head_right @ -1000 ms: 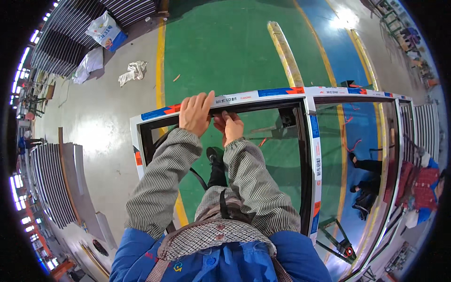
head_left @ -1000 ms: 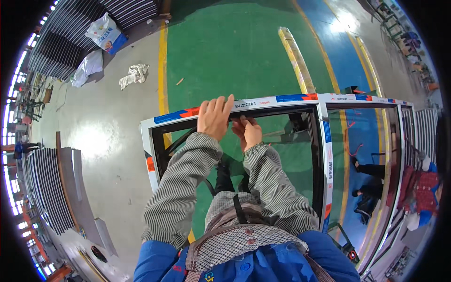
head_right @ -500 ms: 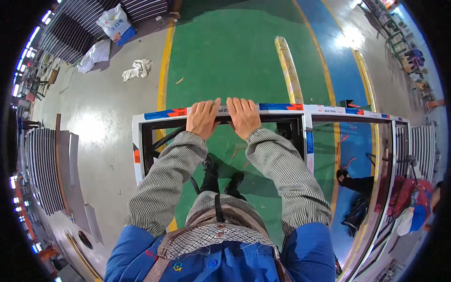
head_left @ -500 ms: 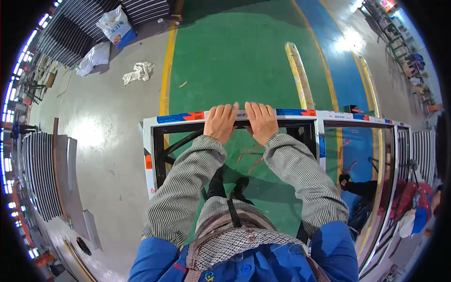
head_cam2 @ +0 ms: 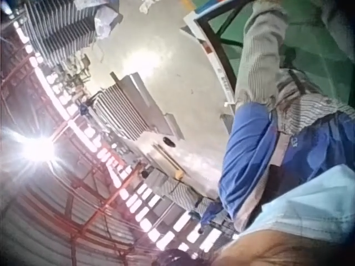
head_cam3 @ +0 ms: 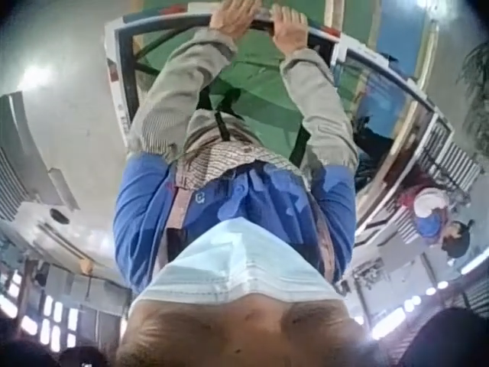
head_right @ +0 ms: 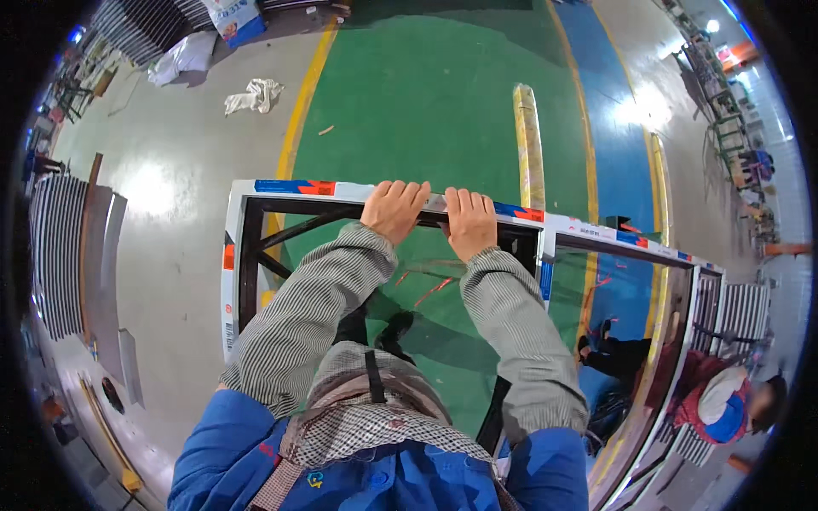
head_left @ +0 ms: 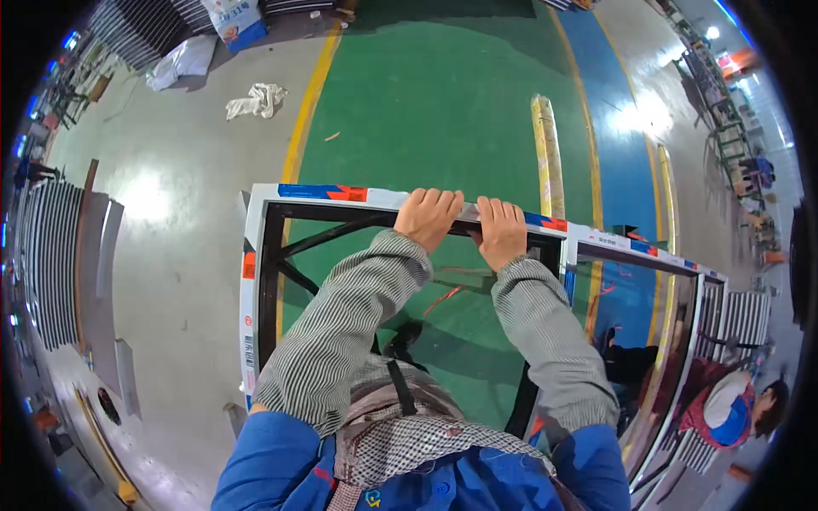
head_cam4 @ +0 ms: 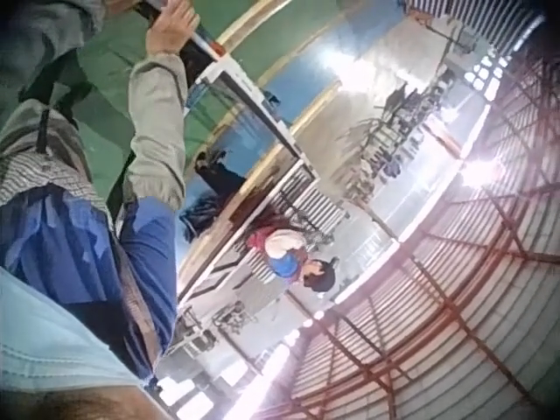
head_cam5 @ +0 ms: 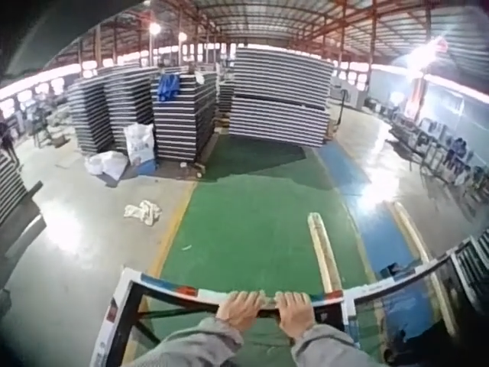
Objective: The person is installing rubber seals into the channels of a metal window frame using a manual roller tool.
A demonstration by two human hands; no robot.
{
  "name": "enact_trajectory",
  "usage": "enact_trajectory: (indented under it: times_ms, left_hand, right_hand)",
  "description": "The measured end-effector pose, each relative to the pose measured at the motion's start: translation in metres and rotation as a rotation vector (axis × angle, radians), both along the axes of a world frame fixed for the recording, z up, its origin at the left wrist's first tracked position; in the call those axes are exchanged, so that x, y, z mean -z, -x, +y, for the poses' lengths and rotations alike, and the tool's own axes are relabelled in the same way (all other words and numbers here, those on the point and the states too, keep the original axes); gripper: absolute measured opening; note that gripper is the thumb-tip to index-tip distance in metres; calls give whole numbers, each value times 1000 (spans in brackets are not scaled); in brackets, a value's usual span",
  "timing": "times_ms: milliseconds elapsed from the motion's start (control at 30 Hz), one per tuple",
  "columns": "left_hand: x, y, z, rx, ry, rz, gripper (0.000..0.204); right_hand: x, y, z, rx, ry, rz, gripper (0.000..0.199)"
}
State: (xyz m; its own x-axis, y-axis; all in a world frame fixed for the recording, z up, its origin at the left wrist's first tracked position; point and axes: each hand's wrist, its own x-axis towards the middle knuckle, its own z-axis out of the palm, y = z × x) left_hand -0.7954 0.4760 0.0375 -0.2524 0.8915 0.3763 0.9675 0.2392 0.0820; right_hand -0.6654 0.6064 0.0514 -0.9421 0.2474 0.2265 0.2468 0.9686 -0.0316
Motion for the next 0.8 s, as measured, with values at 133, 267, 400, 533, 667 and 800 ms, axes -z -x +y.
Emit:
enact_trajectory:
  times_ms: [133, 267, 400, 533, 667, 800]
  left_hand:
    - [10, 4, 3, -46, -64, 40, 42]
    - [5, -10, -9, -140, -103, 89, 50]
    - [14, -63, -89, -477, -378, -428, 75]
    - [119, -77, -185, -1316, -816, -633, 85]
    - [184, -41, -241, -1094, -628, -1214, 44]
    - [110, -71, -229, -992, -511, -1167, 38]
  right_hand:
    - [5, 10, 7, -38, -30, 69, 51]
    - [9, 5, -3, -38, 21, 49, 61]
    - [-10, 4, -27, 49, 7, 13, 80]
    - [-3, 46, -93, -345, 46, 28, 80]
    - [-4, 117, -158, -684, 159, 50, 71]
    - [21, 129, -137, -688, 98, -4, 68]
